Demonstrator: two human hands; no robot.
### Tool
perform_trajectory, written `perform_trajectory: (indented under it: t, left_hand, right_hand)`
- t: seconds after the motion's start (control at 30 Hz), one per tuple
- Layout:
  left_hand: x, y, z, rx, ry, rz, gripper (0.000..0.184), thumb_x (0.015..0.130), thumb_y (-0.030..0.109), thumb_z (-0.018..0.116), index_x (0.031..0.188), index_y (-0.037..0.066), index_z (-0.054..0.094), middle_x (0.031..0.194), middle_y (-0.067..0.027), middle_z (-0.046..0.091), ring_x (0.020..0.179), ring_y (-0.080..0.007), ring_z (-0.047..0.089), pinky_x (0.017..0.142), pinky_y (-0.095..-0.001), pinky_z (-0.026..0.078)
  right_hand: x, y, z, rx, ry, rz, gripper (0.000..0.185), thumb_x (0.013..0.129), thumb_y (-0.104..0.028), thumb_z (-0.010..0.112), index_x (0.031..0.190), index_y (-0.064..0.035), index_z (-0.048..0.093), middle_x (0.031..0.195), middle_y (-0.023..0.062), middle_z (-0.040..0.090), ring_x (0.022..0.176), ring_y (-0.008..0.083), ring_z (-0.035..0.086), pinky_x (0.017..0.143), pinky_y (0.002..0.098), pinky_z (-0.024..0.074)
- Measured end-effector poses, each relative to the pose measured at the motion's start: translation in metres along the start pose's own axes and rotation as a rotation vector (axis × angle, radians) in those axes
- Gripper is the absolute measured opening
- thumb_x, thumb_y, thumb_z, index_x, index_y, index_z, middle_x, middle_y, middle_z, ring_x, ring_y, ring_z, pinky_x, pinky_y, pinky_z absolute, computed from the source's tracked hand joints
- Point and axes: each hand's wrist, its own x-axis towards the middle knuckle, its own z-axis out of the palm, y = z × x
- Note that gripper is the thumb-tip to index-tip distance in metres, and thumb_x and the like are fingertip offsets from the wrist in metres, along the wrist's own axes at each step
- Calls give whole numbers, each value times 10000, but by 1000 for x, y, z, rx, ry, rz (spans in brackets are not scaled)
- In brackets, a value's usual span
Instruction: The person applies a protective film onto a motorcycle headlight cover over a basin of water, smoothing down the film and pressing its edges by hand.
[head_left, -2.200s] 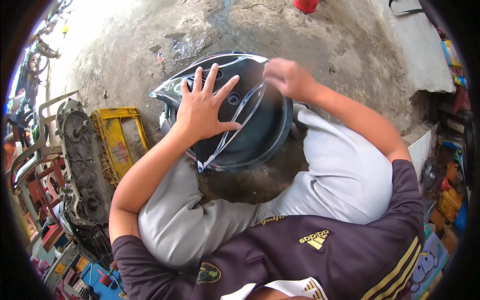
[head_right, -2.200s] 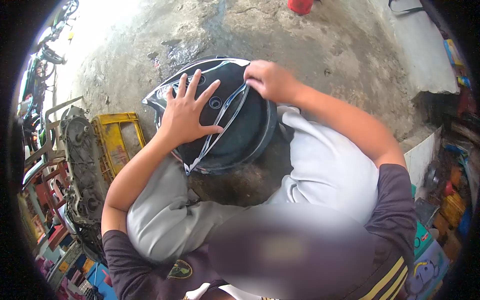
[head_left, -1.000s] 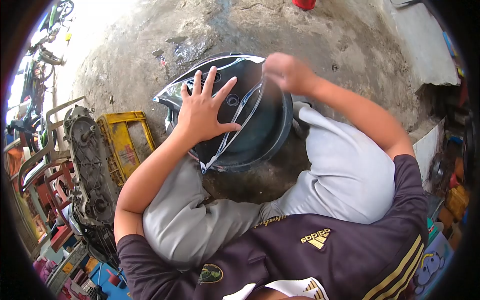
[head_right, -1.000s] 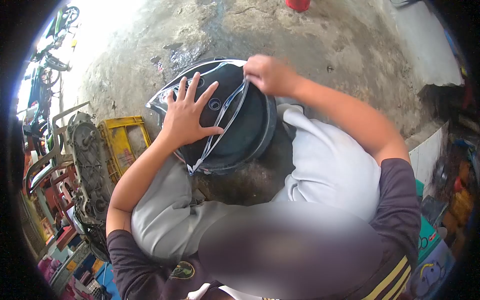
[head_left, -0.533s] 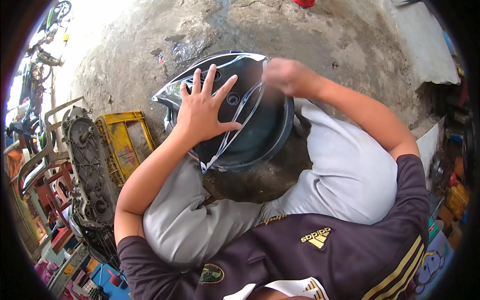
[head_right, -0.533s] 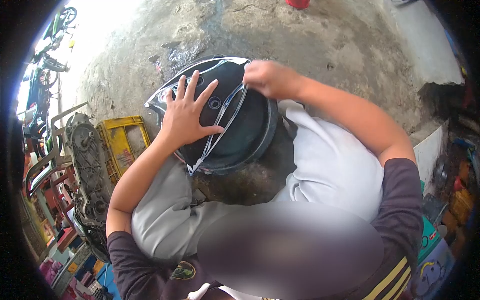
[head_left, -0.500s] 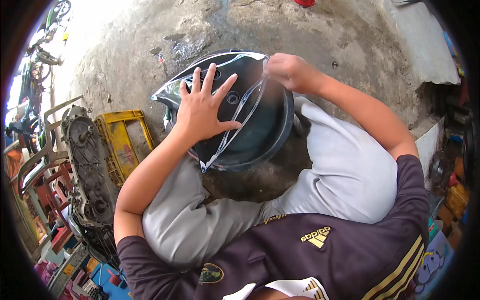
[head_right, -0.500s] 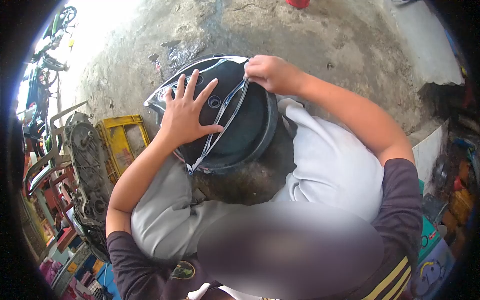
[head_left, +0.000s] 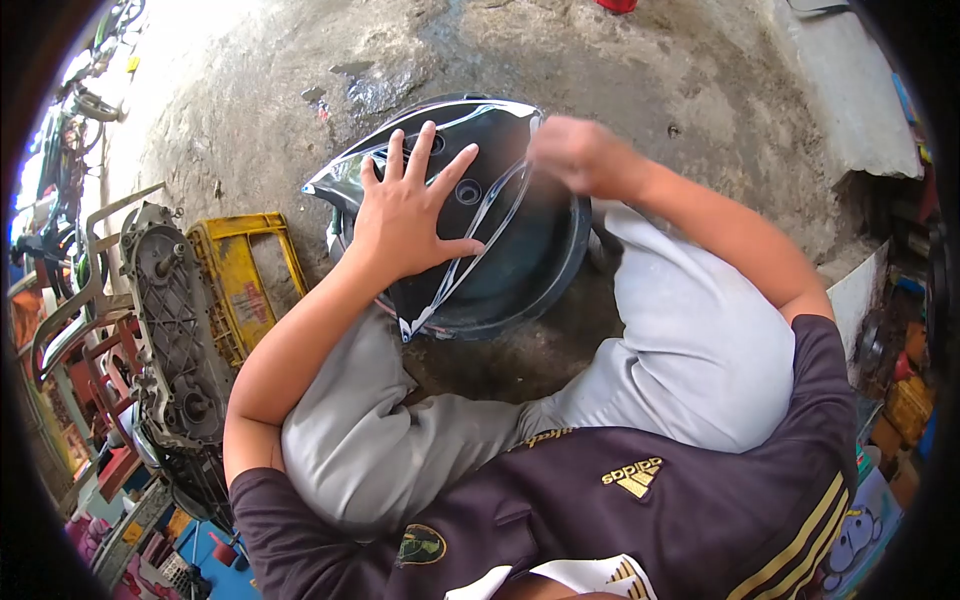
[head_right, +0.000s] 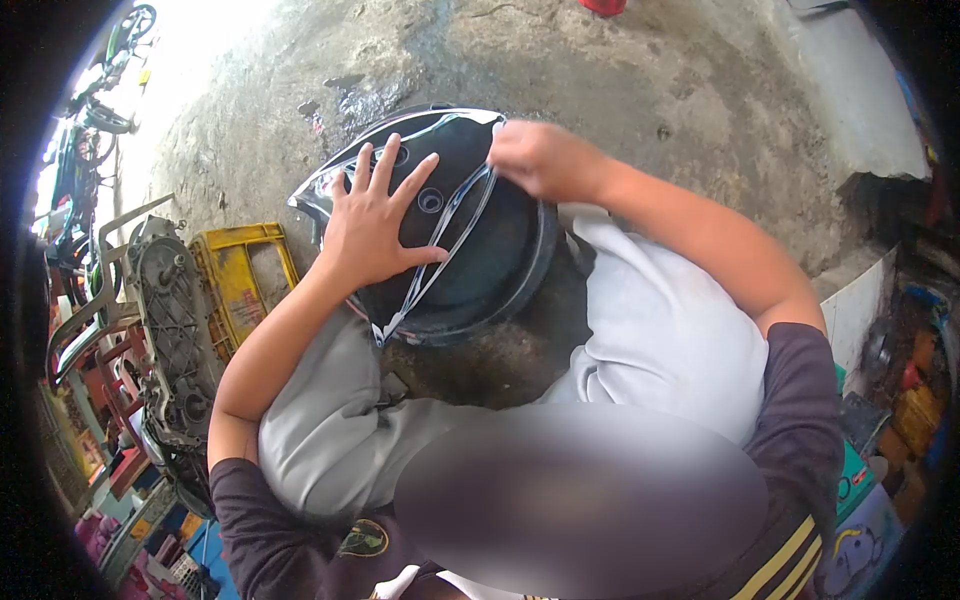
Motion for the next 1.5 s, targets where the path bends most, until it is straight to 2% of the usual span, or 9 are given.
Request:
perform_trajectory:
  t: [0.07, 0.17, 0.3, 0.4, 0.8, 0.97, 1.07, 1.23, 1.5]
  left_hand:
    - [0, 2, 2, -7, 3, -1, 1188, 729, 845, 769, 1713, 374, 300, 1759, -246, 257, 1572, -563, 286, 1178, -755, 323]
    - [0, 1, 1, -8, -3, -1, 1187, 728, 842, 771, 1713, 374, 302, 1758, -245, 257, 1570, -563, 288, 1178, -757, 322]
    - [0, 0, 0, -7, 4, -1, 1186, 729, 837, 776, 1712, 374, 302, 1757, -242, 259, 1567, -561, 290, 1177, -757, 325]
    - [-1, 1, 1, -8, -1, -7, 1186, 730, 840, 773, 1713, 372, 301, 1755, -245, 261, 1567, -561, 292, 1175, -757, 326]
    - [-1, -1, 5, 25, 2, 13, 1210, 748, 877, 729, 1731, 363, 246, 1764, -267, 230, 1567, -577, 287, 1177, -764, 322]
    - [-1, 2, -4, 67, -103, 4, 1243, 766, 844, 746, 1750, 342, 175, 1775, -276, 182, 1579, -573, 268, 1176, -763, 326]
    - [2, 1, -15, 103, -191, 7, 1248, 772, 846, 742, 1754, 353, 149, 1786, -251, 174, 1587, -555, 272, 1171, -760, 343]
    - [0, -7, -54, 172, -315, -9, 1065, 856, 748, 748, 1722, 342, 280, 1757, -145, 327, 1590, -426, 350, 1193, -740, 357]
    - [-48, 3, -71, 82, -229, -19, 1019, 848, 689, 800, 1695, 333, 358, 1687, -146, 434, 1538, -392, 426, 1195, -668, 386]
  right_hand:
    - [0, 1, 3, 51, 62, 45, 76, 933, -58, 728, 975, -18, 679, 969, 134, 664, 973, 362, 675, 846, 452, 561]
    - [0, -28, 6, 74, -111, 4, 84, 941, -67, 732, 984, -12, 684, 996, 136, 691, 995, 363, 679, 871, 451, 566]
    - [1, 7, -4, 48, 80, 26, 84, 972, -61, 707, 1035, -9, 689, 951, 155, 652, 962, 371, 673, 814, 446, 571]
    - [-1, -15, 4, 26, -34, 29, 75, 967, -58, 702, 1028, -16, 694, 950, 152, 655, 957, 371, 670, 824, 456, 567]
    - [3, -4, 3, -68, -44, 0, 103, 932, -94, 734, 975, -21, 675, 988, 151, 682, 1001, 370, 674, 854, 468, 559]
    - [14, -6, -35, 24, 82, 250, 110, 944, -81, 717, 1020, -2, 713, 942, 173, 702, 919, 391, 693, 829, 472, 552]
    - [26, -40, -64, 52, 35, 229, 124, 943, -95, 731, 1029, -8, 716, 972, 173, 706, 944, 389, 692, 844, 472, 552]
    - [26, -78, -106, -155, -48, 98, 96, 944, -88, 722, 1001, -12, 707, 1021, 168, 691, 1012, 386, 680, 872, 469, 554]
    - [19, -165, -133, -386, -253, 90, 82, 960, -125, 704, 1019, -69, 708, 1066, 129, 683, 1087, 362, 684, 923, 491, 567]
